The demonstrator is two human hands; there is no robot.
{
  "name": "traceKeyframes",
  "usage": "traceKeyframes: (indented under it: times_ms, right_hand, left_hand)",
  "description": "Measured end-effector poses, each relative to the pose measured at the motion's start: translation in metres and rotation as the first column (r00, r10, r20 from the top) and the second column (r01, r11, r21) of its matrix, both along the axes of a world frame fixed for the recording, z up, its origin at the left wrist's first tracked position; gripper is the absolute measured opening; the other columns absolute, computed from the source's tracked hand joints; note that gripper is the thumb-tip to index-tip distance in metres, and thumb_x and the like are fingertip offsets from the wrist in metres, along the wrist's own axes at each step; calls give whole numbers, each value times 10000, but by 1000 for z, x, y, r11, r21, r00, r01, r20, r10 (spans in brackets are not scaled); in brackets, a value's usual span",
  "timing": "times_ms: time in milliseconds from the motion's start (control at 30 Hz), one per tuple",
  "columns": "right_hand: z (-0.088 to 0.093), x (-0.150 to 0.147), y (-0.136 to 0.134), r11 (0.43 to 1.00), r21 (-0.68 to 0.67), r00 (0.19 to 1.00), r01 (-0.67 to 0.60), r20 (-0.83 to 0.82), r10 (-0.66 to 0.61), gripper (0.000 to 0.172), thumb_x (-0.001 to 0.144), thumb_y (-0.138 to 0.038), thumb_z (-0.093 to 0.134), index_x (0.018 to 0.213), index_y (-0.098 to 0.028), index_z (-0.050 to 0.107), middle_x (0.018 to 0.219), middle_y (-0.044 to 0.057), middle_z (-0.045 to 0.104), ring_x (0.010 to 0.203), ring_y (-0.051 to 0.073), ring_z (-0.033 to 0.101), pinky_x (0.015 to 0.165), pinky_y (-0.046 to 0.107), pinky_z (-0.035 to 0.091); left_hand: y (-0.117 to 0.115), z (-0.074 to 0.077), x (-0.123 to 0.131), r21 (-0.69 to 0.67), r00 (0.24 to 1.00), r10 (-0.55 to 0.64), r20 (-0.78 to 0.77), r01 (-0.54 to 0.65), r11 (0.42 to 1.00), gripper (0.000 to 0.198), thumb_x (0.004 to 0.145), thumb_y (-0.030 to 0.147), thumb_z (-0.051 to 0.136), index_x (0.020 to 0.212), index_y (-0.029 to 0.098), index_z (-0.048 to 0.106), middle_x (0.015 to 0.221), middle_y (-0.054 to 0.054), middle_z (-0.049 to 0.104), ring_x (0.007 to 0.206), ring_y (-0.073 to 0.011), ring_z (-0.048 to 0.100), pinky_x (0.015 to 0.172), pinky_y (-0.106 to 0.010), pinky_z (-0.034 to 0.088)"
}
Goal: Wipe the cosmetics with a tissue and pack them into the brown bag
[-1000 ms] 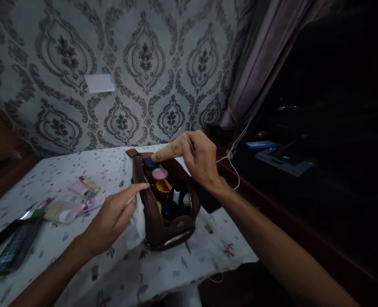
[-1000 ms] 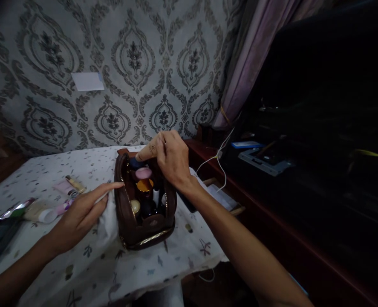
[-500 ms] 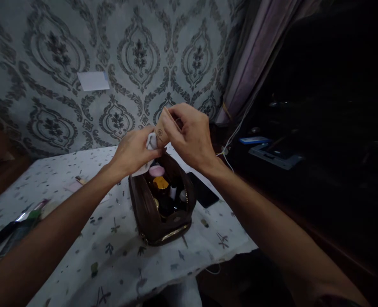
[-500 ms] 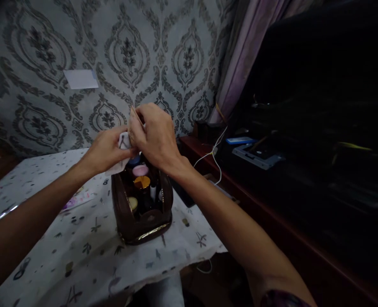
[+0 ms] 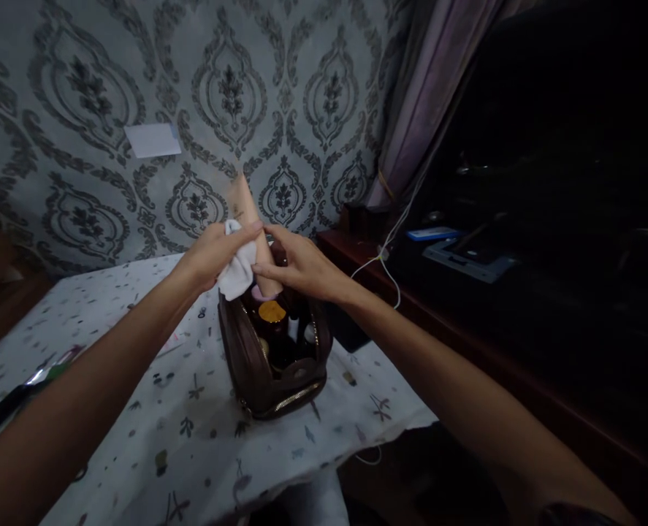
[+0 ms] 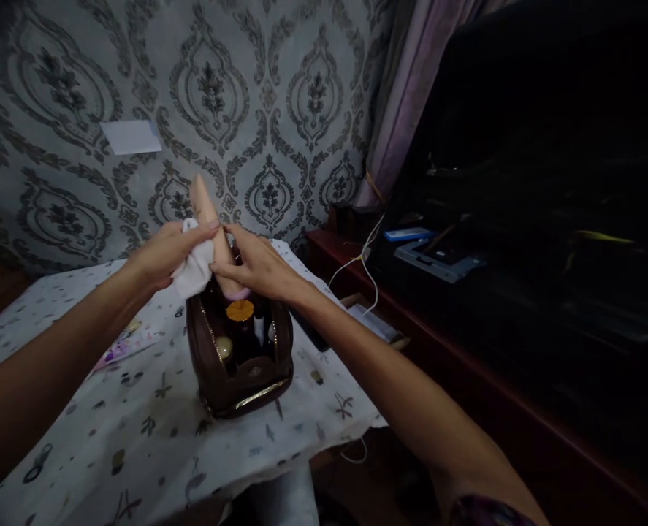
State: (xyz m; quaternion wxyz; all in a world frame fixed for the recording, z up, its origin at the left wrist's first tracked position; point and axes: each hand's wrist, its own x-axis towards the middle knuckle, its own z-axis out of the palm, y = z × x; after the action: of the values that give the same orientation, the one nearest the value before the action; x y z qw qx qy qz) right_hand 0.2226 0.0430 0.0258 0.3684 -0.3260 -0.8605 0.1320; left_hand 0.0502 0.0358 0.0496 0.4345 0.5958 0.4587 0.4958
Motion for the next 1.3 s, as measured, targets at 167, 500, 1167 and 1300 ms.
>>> traceKeyframes:
  times_ms: [167, 500, 1167, 1300]
  right_hand:
    - [7, 6, -4, 970, -208, 991, 123, 72, -110, 622, 806, -346, 626, 1363, -122, 462, 963, 57, 683, 817, 201, 622, 702, 302, 475]
    - [18, 2, -4, 906, -222, 881, 360, 401, -251, 581, 761, -345, 661, 1296, -160, 532, 939, 71, 722, 783, 225, 675, 656, 282, 470]
    - [12, -31, -12, 938, -32, 675, 345, 703, -224, 498, 873, -337, 610, 1292, -111, 464, 1179, 194, 685, 1048, 316, 673, 767, 344, 475]
    - [5, -31, -7, 943, -14, 672, 332, 705, -226, 488, 903, -361, 571, 1298, -91, 474, 1191, 216, 683, 1089, 342, 669, 802, 369, 495]
  left_hand:
    - [17, -9, -2, -40, 993, 54, -102, -58, 998, 264, 826, 411, 632, 725, 172, 587, 615, -2, 590, 551, -148, 536, 531, -266, 410]
    - [11, -24, -36, 167, 940, 115, -321, -64, 984, 281, 758, 462, 587, 712, 187, 561, 592, 35, 484, 539, -131, 441, 514, -254, 310]
    - [18, -25, -34, 300, 761, 91, -642, 140, 944, 323, 809, 468, 492, 702, 183, 600, 608, 13, 511, 600, -159, 456, 541, -261, 304]
    - [20, -23, -26, 361, 611, 190, -769, 169, 917, 303, 840, 425, 489, 822, 193, 682, 679, -12, 595, 650, -188, 509, 586, -279, 307]
